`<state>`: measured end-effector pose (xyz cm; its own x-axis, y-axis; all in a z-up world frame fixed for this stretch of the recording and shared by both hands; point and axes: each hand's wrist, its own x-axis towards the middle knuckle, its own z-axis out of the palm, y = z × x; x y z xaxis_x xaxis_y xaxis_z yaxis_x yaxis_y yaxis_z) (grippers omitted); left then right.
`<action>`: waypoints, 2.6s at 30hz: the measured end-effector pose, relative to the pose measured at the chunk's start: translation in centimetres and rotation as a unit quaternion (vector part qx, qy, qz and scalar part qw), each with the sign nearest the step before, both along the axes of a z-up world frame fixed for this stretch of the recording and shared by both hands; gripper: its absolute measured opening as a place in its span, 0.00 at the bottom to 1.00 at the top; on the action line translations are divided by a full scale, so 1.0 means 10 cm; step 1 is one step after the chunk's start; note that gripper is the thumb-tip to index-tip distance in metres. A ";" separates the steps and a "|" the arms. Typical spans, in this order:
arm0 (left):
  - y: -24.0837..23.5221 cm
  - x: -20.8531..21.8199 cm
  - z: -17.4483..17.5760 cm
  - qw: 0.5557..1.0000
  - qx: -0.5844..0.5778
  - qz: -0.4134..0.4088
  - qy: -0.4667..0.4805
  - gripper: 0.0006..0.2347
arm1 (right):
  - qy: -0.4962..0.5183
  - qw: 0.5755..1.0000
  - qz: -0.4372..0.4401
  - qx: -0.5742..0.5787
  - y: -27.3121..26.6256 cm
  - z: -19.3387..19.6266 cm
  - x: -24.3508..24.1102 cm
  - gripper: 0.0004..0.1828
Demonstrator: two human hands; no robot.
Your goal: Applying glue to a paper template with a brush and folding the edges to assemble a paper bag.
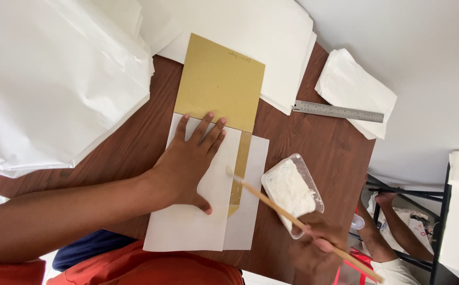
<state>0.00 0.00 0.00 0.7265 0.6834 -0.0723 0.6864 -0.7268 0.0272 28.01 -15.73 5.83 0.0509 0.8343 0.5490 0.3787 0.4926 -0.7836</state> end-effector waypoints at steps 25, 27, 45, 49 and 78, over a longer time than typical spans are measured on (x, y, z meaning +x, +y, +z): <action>0.09 -0.14 0.65 0.988 -0.131 -0.051 0.062 0.67 | -0.034 0.995 0.094 -0.003 0.50 0.02 0.05 0.25; 0.10 -0.14 0.65 0.988 -0.131 -0.053 0.062 0.67 | -0.043 0.987 0.153 -0.021 0.33 -0.19 0.51 0.25; 0.09 -0.13 0.73 0.987 -0.134 -0.050 0.070 0.65 | -0.152 0.970 -0.133 -0.136 1.55 0.85 -0.65 0.25; 0.09 -0.13 0.70 0.988 -0.123 -0.049 0.076 0.66 | -0.183 0.972 -0.140 0.041 1.45 0.66 -0.62 0.25; 0.11 -0.15 0.71 0.986 -0.150 -0.051 0.052 0.67 | -0.042 0.972 -0.112 0.202 0.64 0.05 -0.59 0.25</action>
